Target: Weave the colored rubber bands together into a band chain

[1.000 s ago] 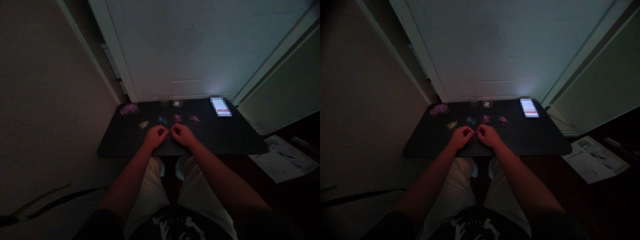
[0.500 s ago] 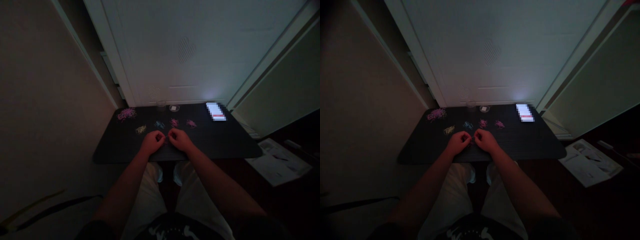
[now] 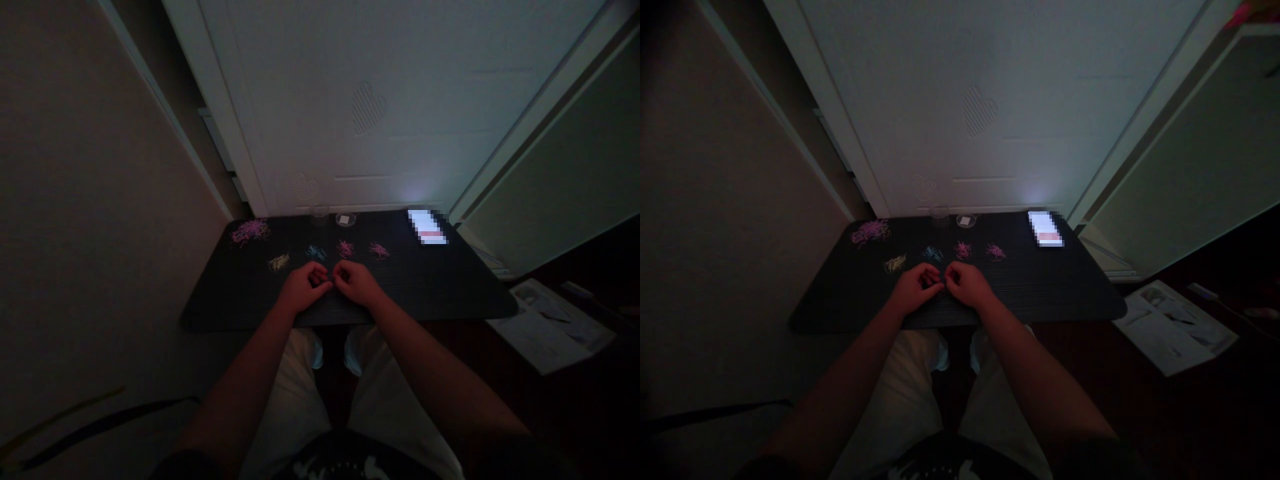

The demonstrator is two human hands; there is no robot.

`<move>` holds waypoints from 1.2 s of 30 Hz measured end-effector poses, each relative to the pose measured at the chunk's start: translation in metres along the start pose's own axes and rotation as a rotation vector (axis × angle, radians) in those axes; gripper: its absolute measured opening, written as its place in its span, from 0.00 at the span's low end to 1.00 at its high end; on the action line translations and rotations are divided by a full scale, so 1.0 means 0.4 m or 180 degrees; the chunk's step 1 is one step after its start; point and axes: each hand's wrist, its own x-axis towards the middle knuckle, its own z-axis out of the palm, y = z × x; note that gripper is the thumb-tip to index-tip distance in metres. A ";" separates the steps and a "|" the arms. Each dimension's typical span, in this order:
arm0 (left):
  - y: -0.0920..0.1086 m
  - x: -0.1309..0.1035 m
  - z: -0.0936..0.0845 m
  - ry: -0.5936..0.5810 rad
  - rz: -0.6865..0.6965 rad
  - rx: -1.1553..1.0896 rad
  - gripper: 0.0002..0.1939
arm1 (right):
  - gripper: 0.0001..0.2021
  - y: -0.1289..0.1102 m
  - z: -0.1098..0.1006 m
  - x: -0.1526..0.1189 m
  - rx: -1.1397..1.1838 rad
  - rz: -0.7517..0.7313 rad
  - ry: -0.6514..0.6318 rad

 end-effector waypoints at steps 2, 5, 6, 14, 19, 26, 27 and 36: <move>0.000 0.001 -0.001 -0.0006 -0.0002 0.0073 0.10 | 0.02 0.000 0.000 0.000 -0.0017 0.0010 0.0010; 0.000 0.002 -0.004 -0.0055 -0.0001 0.0202 0.07 | 0.02 -0.002 0.000 -0.001 -0.0035 0.0015 0.0000; 0.000 0.003 -0.004 -0.0072 0.0001 0.0237 0.08 | 0.02 -0.002 0.000 -0.001 -0.0043 0.0011 -0.0004; 0.000 0.003 -0.004 -0.0073 -0.0017 0.0310 0.09 | 0.02 -0.008 -0.004 -0.001 -0.0026 -0.0008 0.0029; 0.003 0.002 -0.005 -0.0026 -0.0039 0.0323 0.07 | 0.02 -0.007 -0.003 -0.002 0.0104 0.0031 0.0108; 0.004 0.002 -0.007 -0.0040 -0.0046 0.0300 0.06 | 0.02 -0.012 -0.006 -0.003 0.0048 0.0013 0.0159; 0.002 0.002 -0.007 -0.0025 -0.0047 0.0286 0.05 | 0.02 -0.012 -0.007 -0.003 0.0031 0.0020 0.0200; -0.006 0.002 -0.001 0.0068 0.0006 0.0123 0.15 | 0.02 -0.005 -0.003 -0.005 0.0090 -0.0088 0.0124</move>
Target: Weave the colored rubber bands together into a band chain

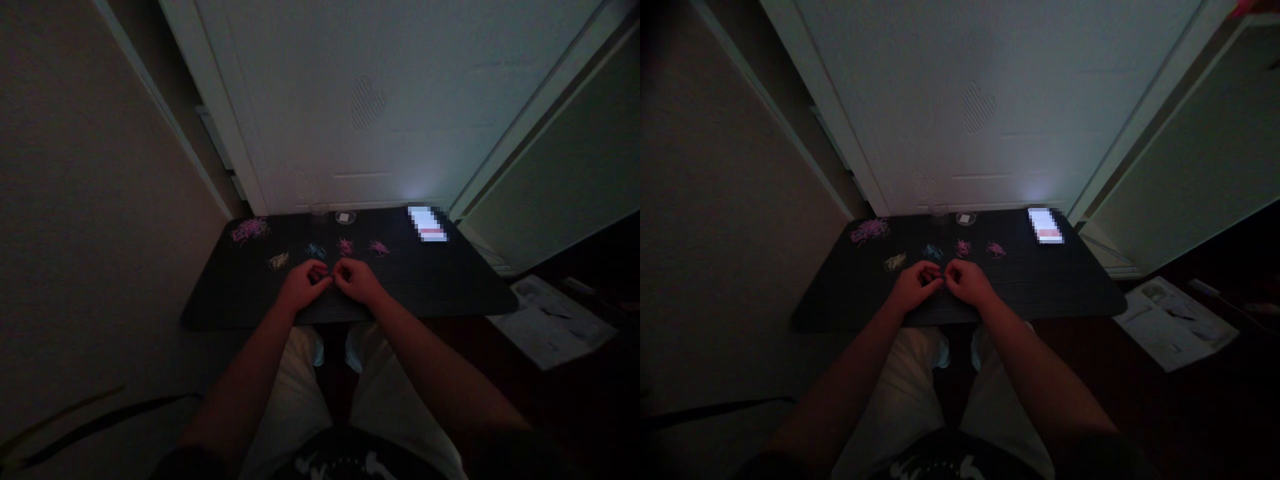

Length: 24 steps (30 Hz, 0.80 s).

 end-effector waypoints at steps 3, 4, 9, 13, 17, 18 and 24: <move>0.002 0.000 0.000 -0.0164 0.0017 0.0153 0.11 | 0.02 0.001 0.001 0.000 -0.0001 -0.0011 -0.0028; 0.002 0.000 -0.001 -0.0198 0.0025 0.0205 0.10 | 0.02 0.001 0.000 0.000 0.0003 -0.0019 -0.0031; 0.000 0.001 -0.002 -0.0206 0.0020 0.0298 0.09 | 0.02 -0.003 -0.001 0.000 -0.0054 -0.0030 -0.0045; 0.000 0.001 -0.001 -0.0198 0.0000 0.0291 0.08 | 0.03 -0.006 -0.003 0.001 -0.0118 -0.0011 -0.0020; 0.003 0.001 -0.002 -0.0219 -0.0015 0.0285 0.08 | 0.03 -0.005 -0.002 0.001 -0.0202 0.0026 -0.0011; 0.004 0.002 -0.002 -0.0214 -0.0010 0.0296 0.08 | 0.02 -0.005 -0.001 0.001 -0.0212 0.0038 -0.0002; 0.004 0.001 -0.003 -0.0221 -0.0023 0.0303 0.07 | 0.02 -0.007 -0.001 0.001 -0.0218 0.0107 0.0036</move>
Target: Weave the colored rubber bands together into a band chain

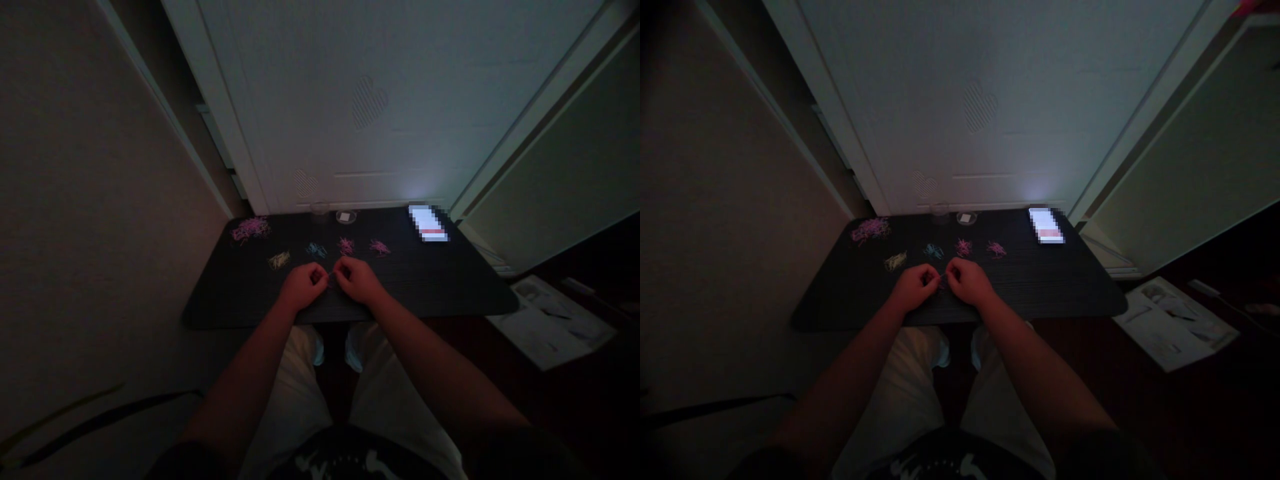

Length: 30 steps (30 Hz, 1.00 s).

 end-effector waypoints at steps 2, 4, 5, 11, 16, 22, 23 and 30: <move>-0.002 -0.001 0.000 0.0008 0.0006 0.0010 0.06 | 0.02 0.000 -0.002 0.000 -0.0007 0.0058 0.0115; -0.004 -0.002 0.001 0.0038 0.0021 0.0003 0.06 | 0.02 0.001 -0.004 0.000 0.0009 0.0157 0.0331; -0.004 -0.002 0.001 0.0073 0.0028 -0.0023 0.05 | 0.01 0.002 -0.005 0.000 0.0014 0.0190 0.0414; 0.000 -0.001 0.001 0.0249 0.0146 -0.0118 0.14 | 0.01 0.007 0.003 -0.001 -0.0012 -0.0194 -0.0028; -0.003 -0.002 0.002 0.0186 0.0203 0.0030 0.08 | 0.02 0.008 0.002 -0.003 0.0126 -0.0144 -0.0013; -0.004 -0.003 0.006 0.0125 0.0130 -0.0168 0.12 | 0.02 0.004 0.000 -0.004 0.0153 -0.0203 -0.0050; -0.004 -0.003 0.006 0.0106 0.0123 -0.0189 0.11 | 0.02 0.005 0.001 -0.004 0.0145 -0.0204 -0.0054; -0.004 0.001 0.001 0.0187 0.0123 -0.0169 0.07 | 0.02 0.005 0.003 -0.003 0.0070 -0.0149 -0.0038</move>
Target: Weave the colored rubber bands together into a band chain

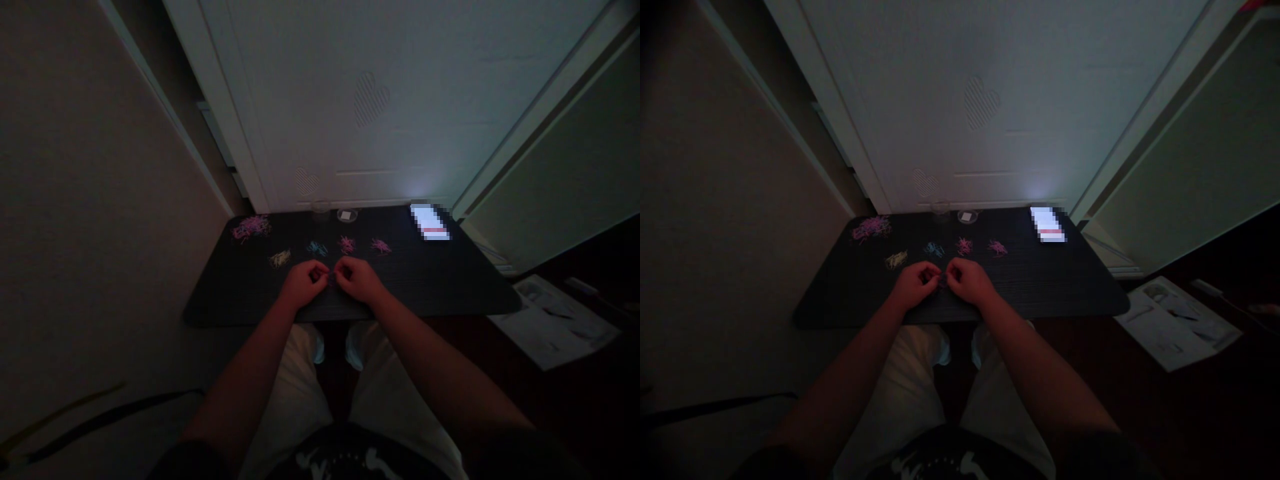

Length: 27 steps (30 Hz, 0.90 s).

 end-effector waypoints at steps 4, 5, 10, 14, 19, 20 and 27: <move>0.000 -0.001 0.001 0.0058 0.0002 0.0000 0.07 | 0.02 -0.004 0.000 0.000 -0.0086 -0.0013 0.0000; -0.001 -0.001 0.002 0.0073 -0.0004 -0.0019 0.07 | 0.02 -0.005 -0.001 0.000 -0.0102 -0.0004 0.0002; -0.005 -0.004 0.002 0.0098 0.0018 -0.0045 0.08 | 0.03 -0.001 -0.003 0.001 -0.0027 0.0112 0.0258; -0.007 -0.004 0.004 0.0134 0.0111 -0.0065 0.12 | 0.02 0.000 -0.003 0.001 0.0084 0.0019 0.0147; -0.009 -0.002 0.005 0.0047 0.0165 0.0141 0.09 | 0.02 -0.002 -0.001 0.001 0.0020 -0.0037 0.0008; -0.008 -0.001 0.004 0.0026 0.0160 0.0152 0.07 | 0.02 -0.002 -0.001 0.001 0.0044 0.0004 0.0020; 0.008 -0.006 -0.001 -0.0094 0.0253 0.0129 0.14 | 0.02 0.004 0.000 0.003 0.0072 0.0027 0.0002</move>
